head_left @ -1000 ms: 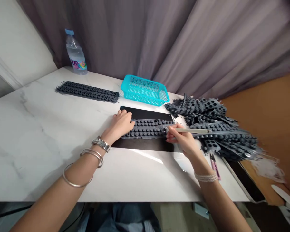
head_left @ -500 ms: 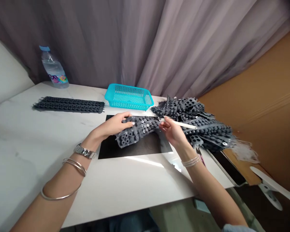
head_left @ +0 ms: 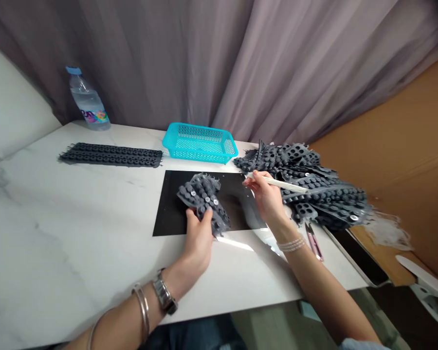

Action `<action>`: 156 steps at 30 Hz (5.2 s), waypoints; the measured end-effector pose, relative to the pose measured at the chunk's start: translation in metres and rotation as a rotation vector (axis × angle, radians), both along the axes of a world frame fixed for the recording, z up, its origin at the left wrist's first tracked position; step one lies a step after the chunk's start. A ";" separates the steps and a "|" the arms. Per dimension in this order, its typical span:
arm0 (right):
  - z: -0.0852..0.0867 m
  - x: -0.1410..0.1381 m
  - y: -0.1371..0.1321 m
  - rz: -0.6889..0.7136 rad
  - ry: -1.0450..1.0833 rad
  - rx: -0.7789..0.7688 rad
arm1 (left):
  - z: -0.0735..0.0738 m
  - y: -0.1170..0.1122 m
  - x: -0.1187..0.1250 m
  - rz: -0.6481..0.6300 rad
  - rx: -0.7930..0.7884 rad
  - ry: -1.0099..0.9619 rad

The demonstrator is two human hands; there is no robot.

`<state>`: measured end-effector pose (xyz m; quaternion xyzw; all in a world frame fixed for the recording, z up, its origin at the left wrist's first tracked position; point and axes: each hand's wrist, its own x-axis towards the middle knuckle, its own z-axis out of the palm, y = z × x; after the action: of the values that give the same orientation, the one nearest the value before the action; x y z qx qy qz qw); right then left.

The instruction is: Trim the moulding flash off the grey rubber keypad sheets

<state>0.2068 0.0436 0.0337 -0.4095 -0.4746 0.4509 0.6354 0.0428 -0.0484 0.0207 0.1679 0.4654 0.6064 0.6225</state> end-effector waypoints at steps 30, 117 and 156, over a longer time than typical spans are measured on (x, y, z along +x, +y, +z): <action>0.002 -0.015 0.038 0.211 -0.402 0.038 | 0.026 0.003 -0.015 -0.637 0.058 0.807; -0.032 0.059 -0.054 0.281 -1.412 0.839 | -0.016 -0.021 0.011 -0.600 0.813 1.885; -0.035 0.059 -0.052 0.347 -1.380 0.815 | -0.020 -0.026 0.012 -0.550 0.803 1.907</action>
<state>0.2663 -0.0087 -0.0015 -0.2525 -0.9419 -0.0187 0.2208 0.0548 -0.0747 0.0007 0.8643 0.4722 0.1724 0.0162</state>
